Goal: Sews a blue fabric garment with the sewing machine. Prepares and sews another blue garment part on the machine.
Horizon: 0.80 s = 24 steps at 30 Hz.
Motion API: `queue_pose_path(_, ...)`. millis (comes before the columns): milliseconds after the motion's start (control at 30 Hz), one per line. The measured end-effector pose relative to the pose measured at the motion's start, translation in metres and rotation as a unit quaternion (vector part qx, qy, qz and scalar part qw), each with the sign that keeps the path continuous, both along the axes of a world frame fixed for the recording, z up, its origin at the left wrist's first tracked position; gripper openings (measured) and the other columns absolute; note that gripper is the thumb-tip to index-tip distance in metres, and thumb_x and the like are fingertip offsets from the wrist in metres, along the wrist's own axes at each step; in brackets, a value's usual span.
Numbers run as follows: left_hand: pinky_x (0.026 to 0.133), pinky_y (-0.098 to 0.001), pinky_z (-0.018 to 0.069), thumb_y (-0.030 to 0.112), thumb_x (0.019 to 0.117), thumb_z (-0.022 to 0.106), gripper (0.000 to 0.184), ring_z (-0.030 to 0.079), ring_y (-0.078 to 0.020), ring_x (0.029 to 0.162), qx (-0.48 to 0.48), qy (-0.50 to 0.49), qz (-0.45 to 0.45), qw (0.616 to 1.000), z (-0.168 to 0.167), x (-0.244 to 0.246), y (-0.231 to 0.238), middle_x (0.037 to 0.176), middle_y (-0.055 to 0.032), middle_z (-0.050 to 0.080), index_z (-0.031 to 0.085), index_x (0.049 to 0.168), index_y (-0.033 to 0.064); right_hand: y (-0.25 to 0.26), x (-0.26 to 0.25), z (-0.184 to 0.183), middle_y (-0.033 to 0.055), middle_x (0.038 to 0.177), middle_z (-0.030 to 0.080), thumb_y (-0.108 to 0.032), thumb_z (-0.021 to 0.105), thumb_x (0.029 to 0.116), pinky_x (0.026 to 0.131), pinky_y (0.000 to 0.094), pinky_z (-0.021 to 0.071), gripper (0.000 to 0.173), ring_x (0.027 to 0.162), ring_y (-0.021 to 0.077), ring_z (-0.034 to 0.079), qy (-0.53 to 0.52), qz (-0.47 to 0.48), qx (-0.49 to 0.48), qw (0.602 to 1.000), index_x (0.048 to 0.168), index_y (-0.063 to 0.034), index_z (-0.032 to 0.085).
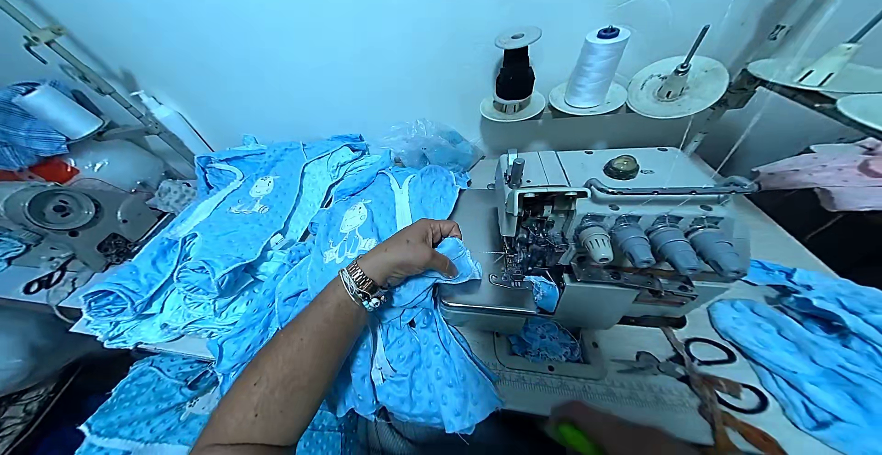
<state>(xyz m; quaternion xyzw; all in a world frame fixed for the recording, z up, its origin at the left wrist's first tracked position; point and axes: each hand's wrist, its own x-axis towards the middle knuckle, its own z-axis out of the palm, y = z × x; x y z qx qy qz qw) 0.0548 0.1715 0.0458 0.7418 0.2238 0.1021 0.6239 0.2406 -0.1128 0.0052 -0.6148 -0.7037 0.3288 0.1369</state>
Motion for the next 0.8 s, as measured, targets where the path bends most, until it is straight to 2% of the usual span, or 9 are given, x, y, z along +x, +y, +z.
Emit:
queue_pose_path(67, 0.063, -0.0213, 0.0544, -0.018, 0.0805, 0.063, 0.025, 0.064, -0.0050, 0.066, -0.020, 0.007, -0.011, 1.000, 0.002, -0.001, -0.001, 0.074, -0.0002, 0.066, 0.059, 0.090, 0.0054, 0.015, -0.004, 0.014, 0.0215, 0.100, 0.069, -0.015, 0.058, 0.0986, 0.063, 0.0570, 0.0568, 0.030, 0.083, 0.0414, 0.070, -0.090, -0.093, 0.222, 0.966, 0.123, 0.0017, 0.065)
queue_pose_path(133, 0.062, -0.0208, 0.0542, -0.018, 0.0796, 0.064, 0.025, 0.064, -0.0050, 0.065, -0.018, 0.011, -0.015, 1.000, 0.001, -0.003, -0.003, 0.074, -0.0001, 0.066, 0.060, 0.089, 0.0053, 0.052, -0.009, 0.008, 0.0179, 0.100, 0.068, -0.038, 0.052, 0.0996, 0.060, 0.0512, 0.0532, 0.047, 0.082, 0.0392, 0.066, -0.200, -0.179, 0.383, 0.884, 0.126, -0.0021, 0.067)
queue_pose_path(267, 0.059, -0.0200, 0.0518, -0.016, 0.0793, 0.067, 0.023, 0.062, -0.0045, 0.063, 0.027, 0.015, -0.019, 0.999, 0.004, -0.004, -0.010, 0.071, -0.0002, 0.064, 0.060, 0.086, 0.0043, 0.108, -0.030, -0.002, 0.0224, 0.094, 0.066, -0.011, 0.065, 0.0953, 0.060, 0.0521, 0.0510, 0.035, 0.081, 0.0428, 0.065, -0.253, -0.202, 0.441, 0.837, 0.127, 0.0049, 0.065)
queue_pose_path(400, 0.057, -0.0216, 0.0457, -0.009, 0.0808, 0.074, 0.018, 0.056, -0.0052, 0.061, 0.148, 0.057, -0.017, 0.987, 0.010, -0.004, -0.022, 0.069, -0.0013, 0.060, 0.061, 0.085, 0.0030, 0.124, -0.042, -0.007, 0.0171, 0.090, 0.067, -0.011, 0.066, 0.0939, 0.058, 0.0439, 0.0507, 0.026, 0.084, 0.0364, 0.067, -0.281, -0.189, 0.445, 0.829, 0.116, 0.0011, 0.071)
queue_pose_path(567, 0.052, -0.0266, 0.0402, -0.003, 0.0800, 0.078, 0.017, 0.052, -0.0091, 0.056, 0.258, 0.096, 0.025, 0.961, 0.018, -0.009, -0.041, 0.065, -0.0016, 0.058, 0.063, 0.079, 0.0056, 0.112, -0.037, -0.002, 0.0136, 0.086, 0.065, -0.017, 0.053, 0.1009, 0.053, 0.0424, 0.0477, 0.027, 0.076, 0.0344, 0.065, -0.247, -0.211, 0.482, 0.814, 0.115, -0.0030, 0.072)
queue_pose_path(633, 0.049, -0.0278, 0.0384, -0.005, 0.0802, 0.078, 0.018, 0.051, -0.0112, 0.055, 0.296, 0.086, 0.038, 0.951, 0.024, -0.017, -0.054, 0.064, -0.0032, 0.057, 0.063, 0.078, 0.0049, 0.090, -0.030, 0.003, 0.0135, 0.088, 0.067, -0.024, 0.050, 0.1031, 0.056, 0.0456, 0.0503, 0.034, 0.076, 0.0351, 0.065, -0.199, -0.211, 0.471, 0.833, 0.119, -0.0031, 0.072)
queue_pose_path(700, 0.056, -0.0264, 0.0463, -0.002, 0.0802, 0.075, 0.014, 0.058, -0.0080, 0.064, 0.308, 0.042, -0.041, 0.950, 0.022, -0.035, -0.053, 0.074, -0.0001, 0.063, 0.064, 0.080, 0.0071, 0.050, -0.018, 0.004, 0.0118, 0.094, 0.069, -0.034, 0.050, 0.1038, 0.063, 0.0484, 0.0547, 0.039, 0.081, 0.0328, 0.067, -0.125, -0.147, 0.385, 0.902, 0.122, -0.0057, 0.070)
queue_pose_path(767, 0.067, -0.0233, 0.0538, 0.007, 0.0833, 0.070, 0.005, 0.065, -0.0041, 0.078, 0.259, -0.009, -0.186, 0.948, 0.019, -0.059, -0.054, 0.086, 0.0015, 0.070, 0.067, 0.087, 0.0074, 0.003, -0.007, 0.004, 0.0185, 0.103, 0.073, -0.033, 0.054, 0.1057, 0.076, 0.0603, 0.0583, 0.038, 0.092, 0.0391, 0.072, -0.022, -0.042, 0.185, 0.982, 0.125, -0.0039, 0.069)
queue_pose_path(800, 0.073, -0.0229, 0.0540, 0.011, 0.0864, 0.069, 0.010, 0.065, -0.0045, 0.085, 0.214, -0.016, -0.261, 0.941, 0.019, -0.071, -0.057, 0.092, -0.0008, 0.071, 0.067, 0.094, 0.0042, -0.013, -0.005, -0.006, 0.0205, 0.103, 0.074, -0.034, 0.054, 0.1061, 0.079, 0.0636, 0.0570, 0.039, 0.094, 0.0413, 0.073, 0.001, -0.016, 0.096, 0.995, 0.124, -0.0036, 0.070)
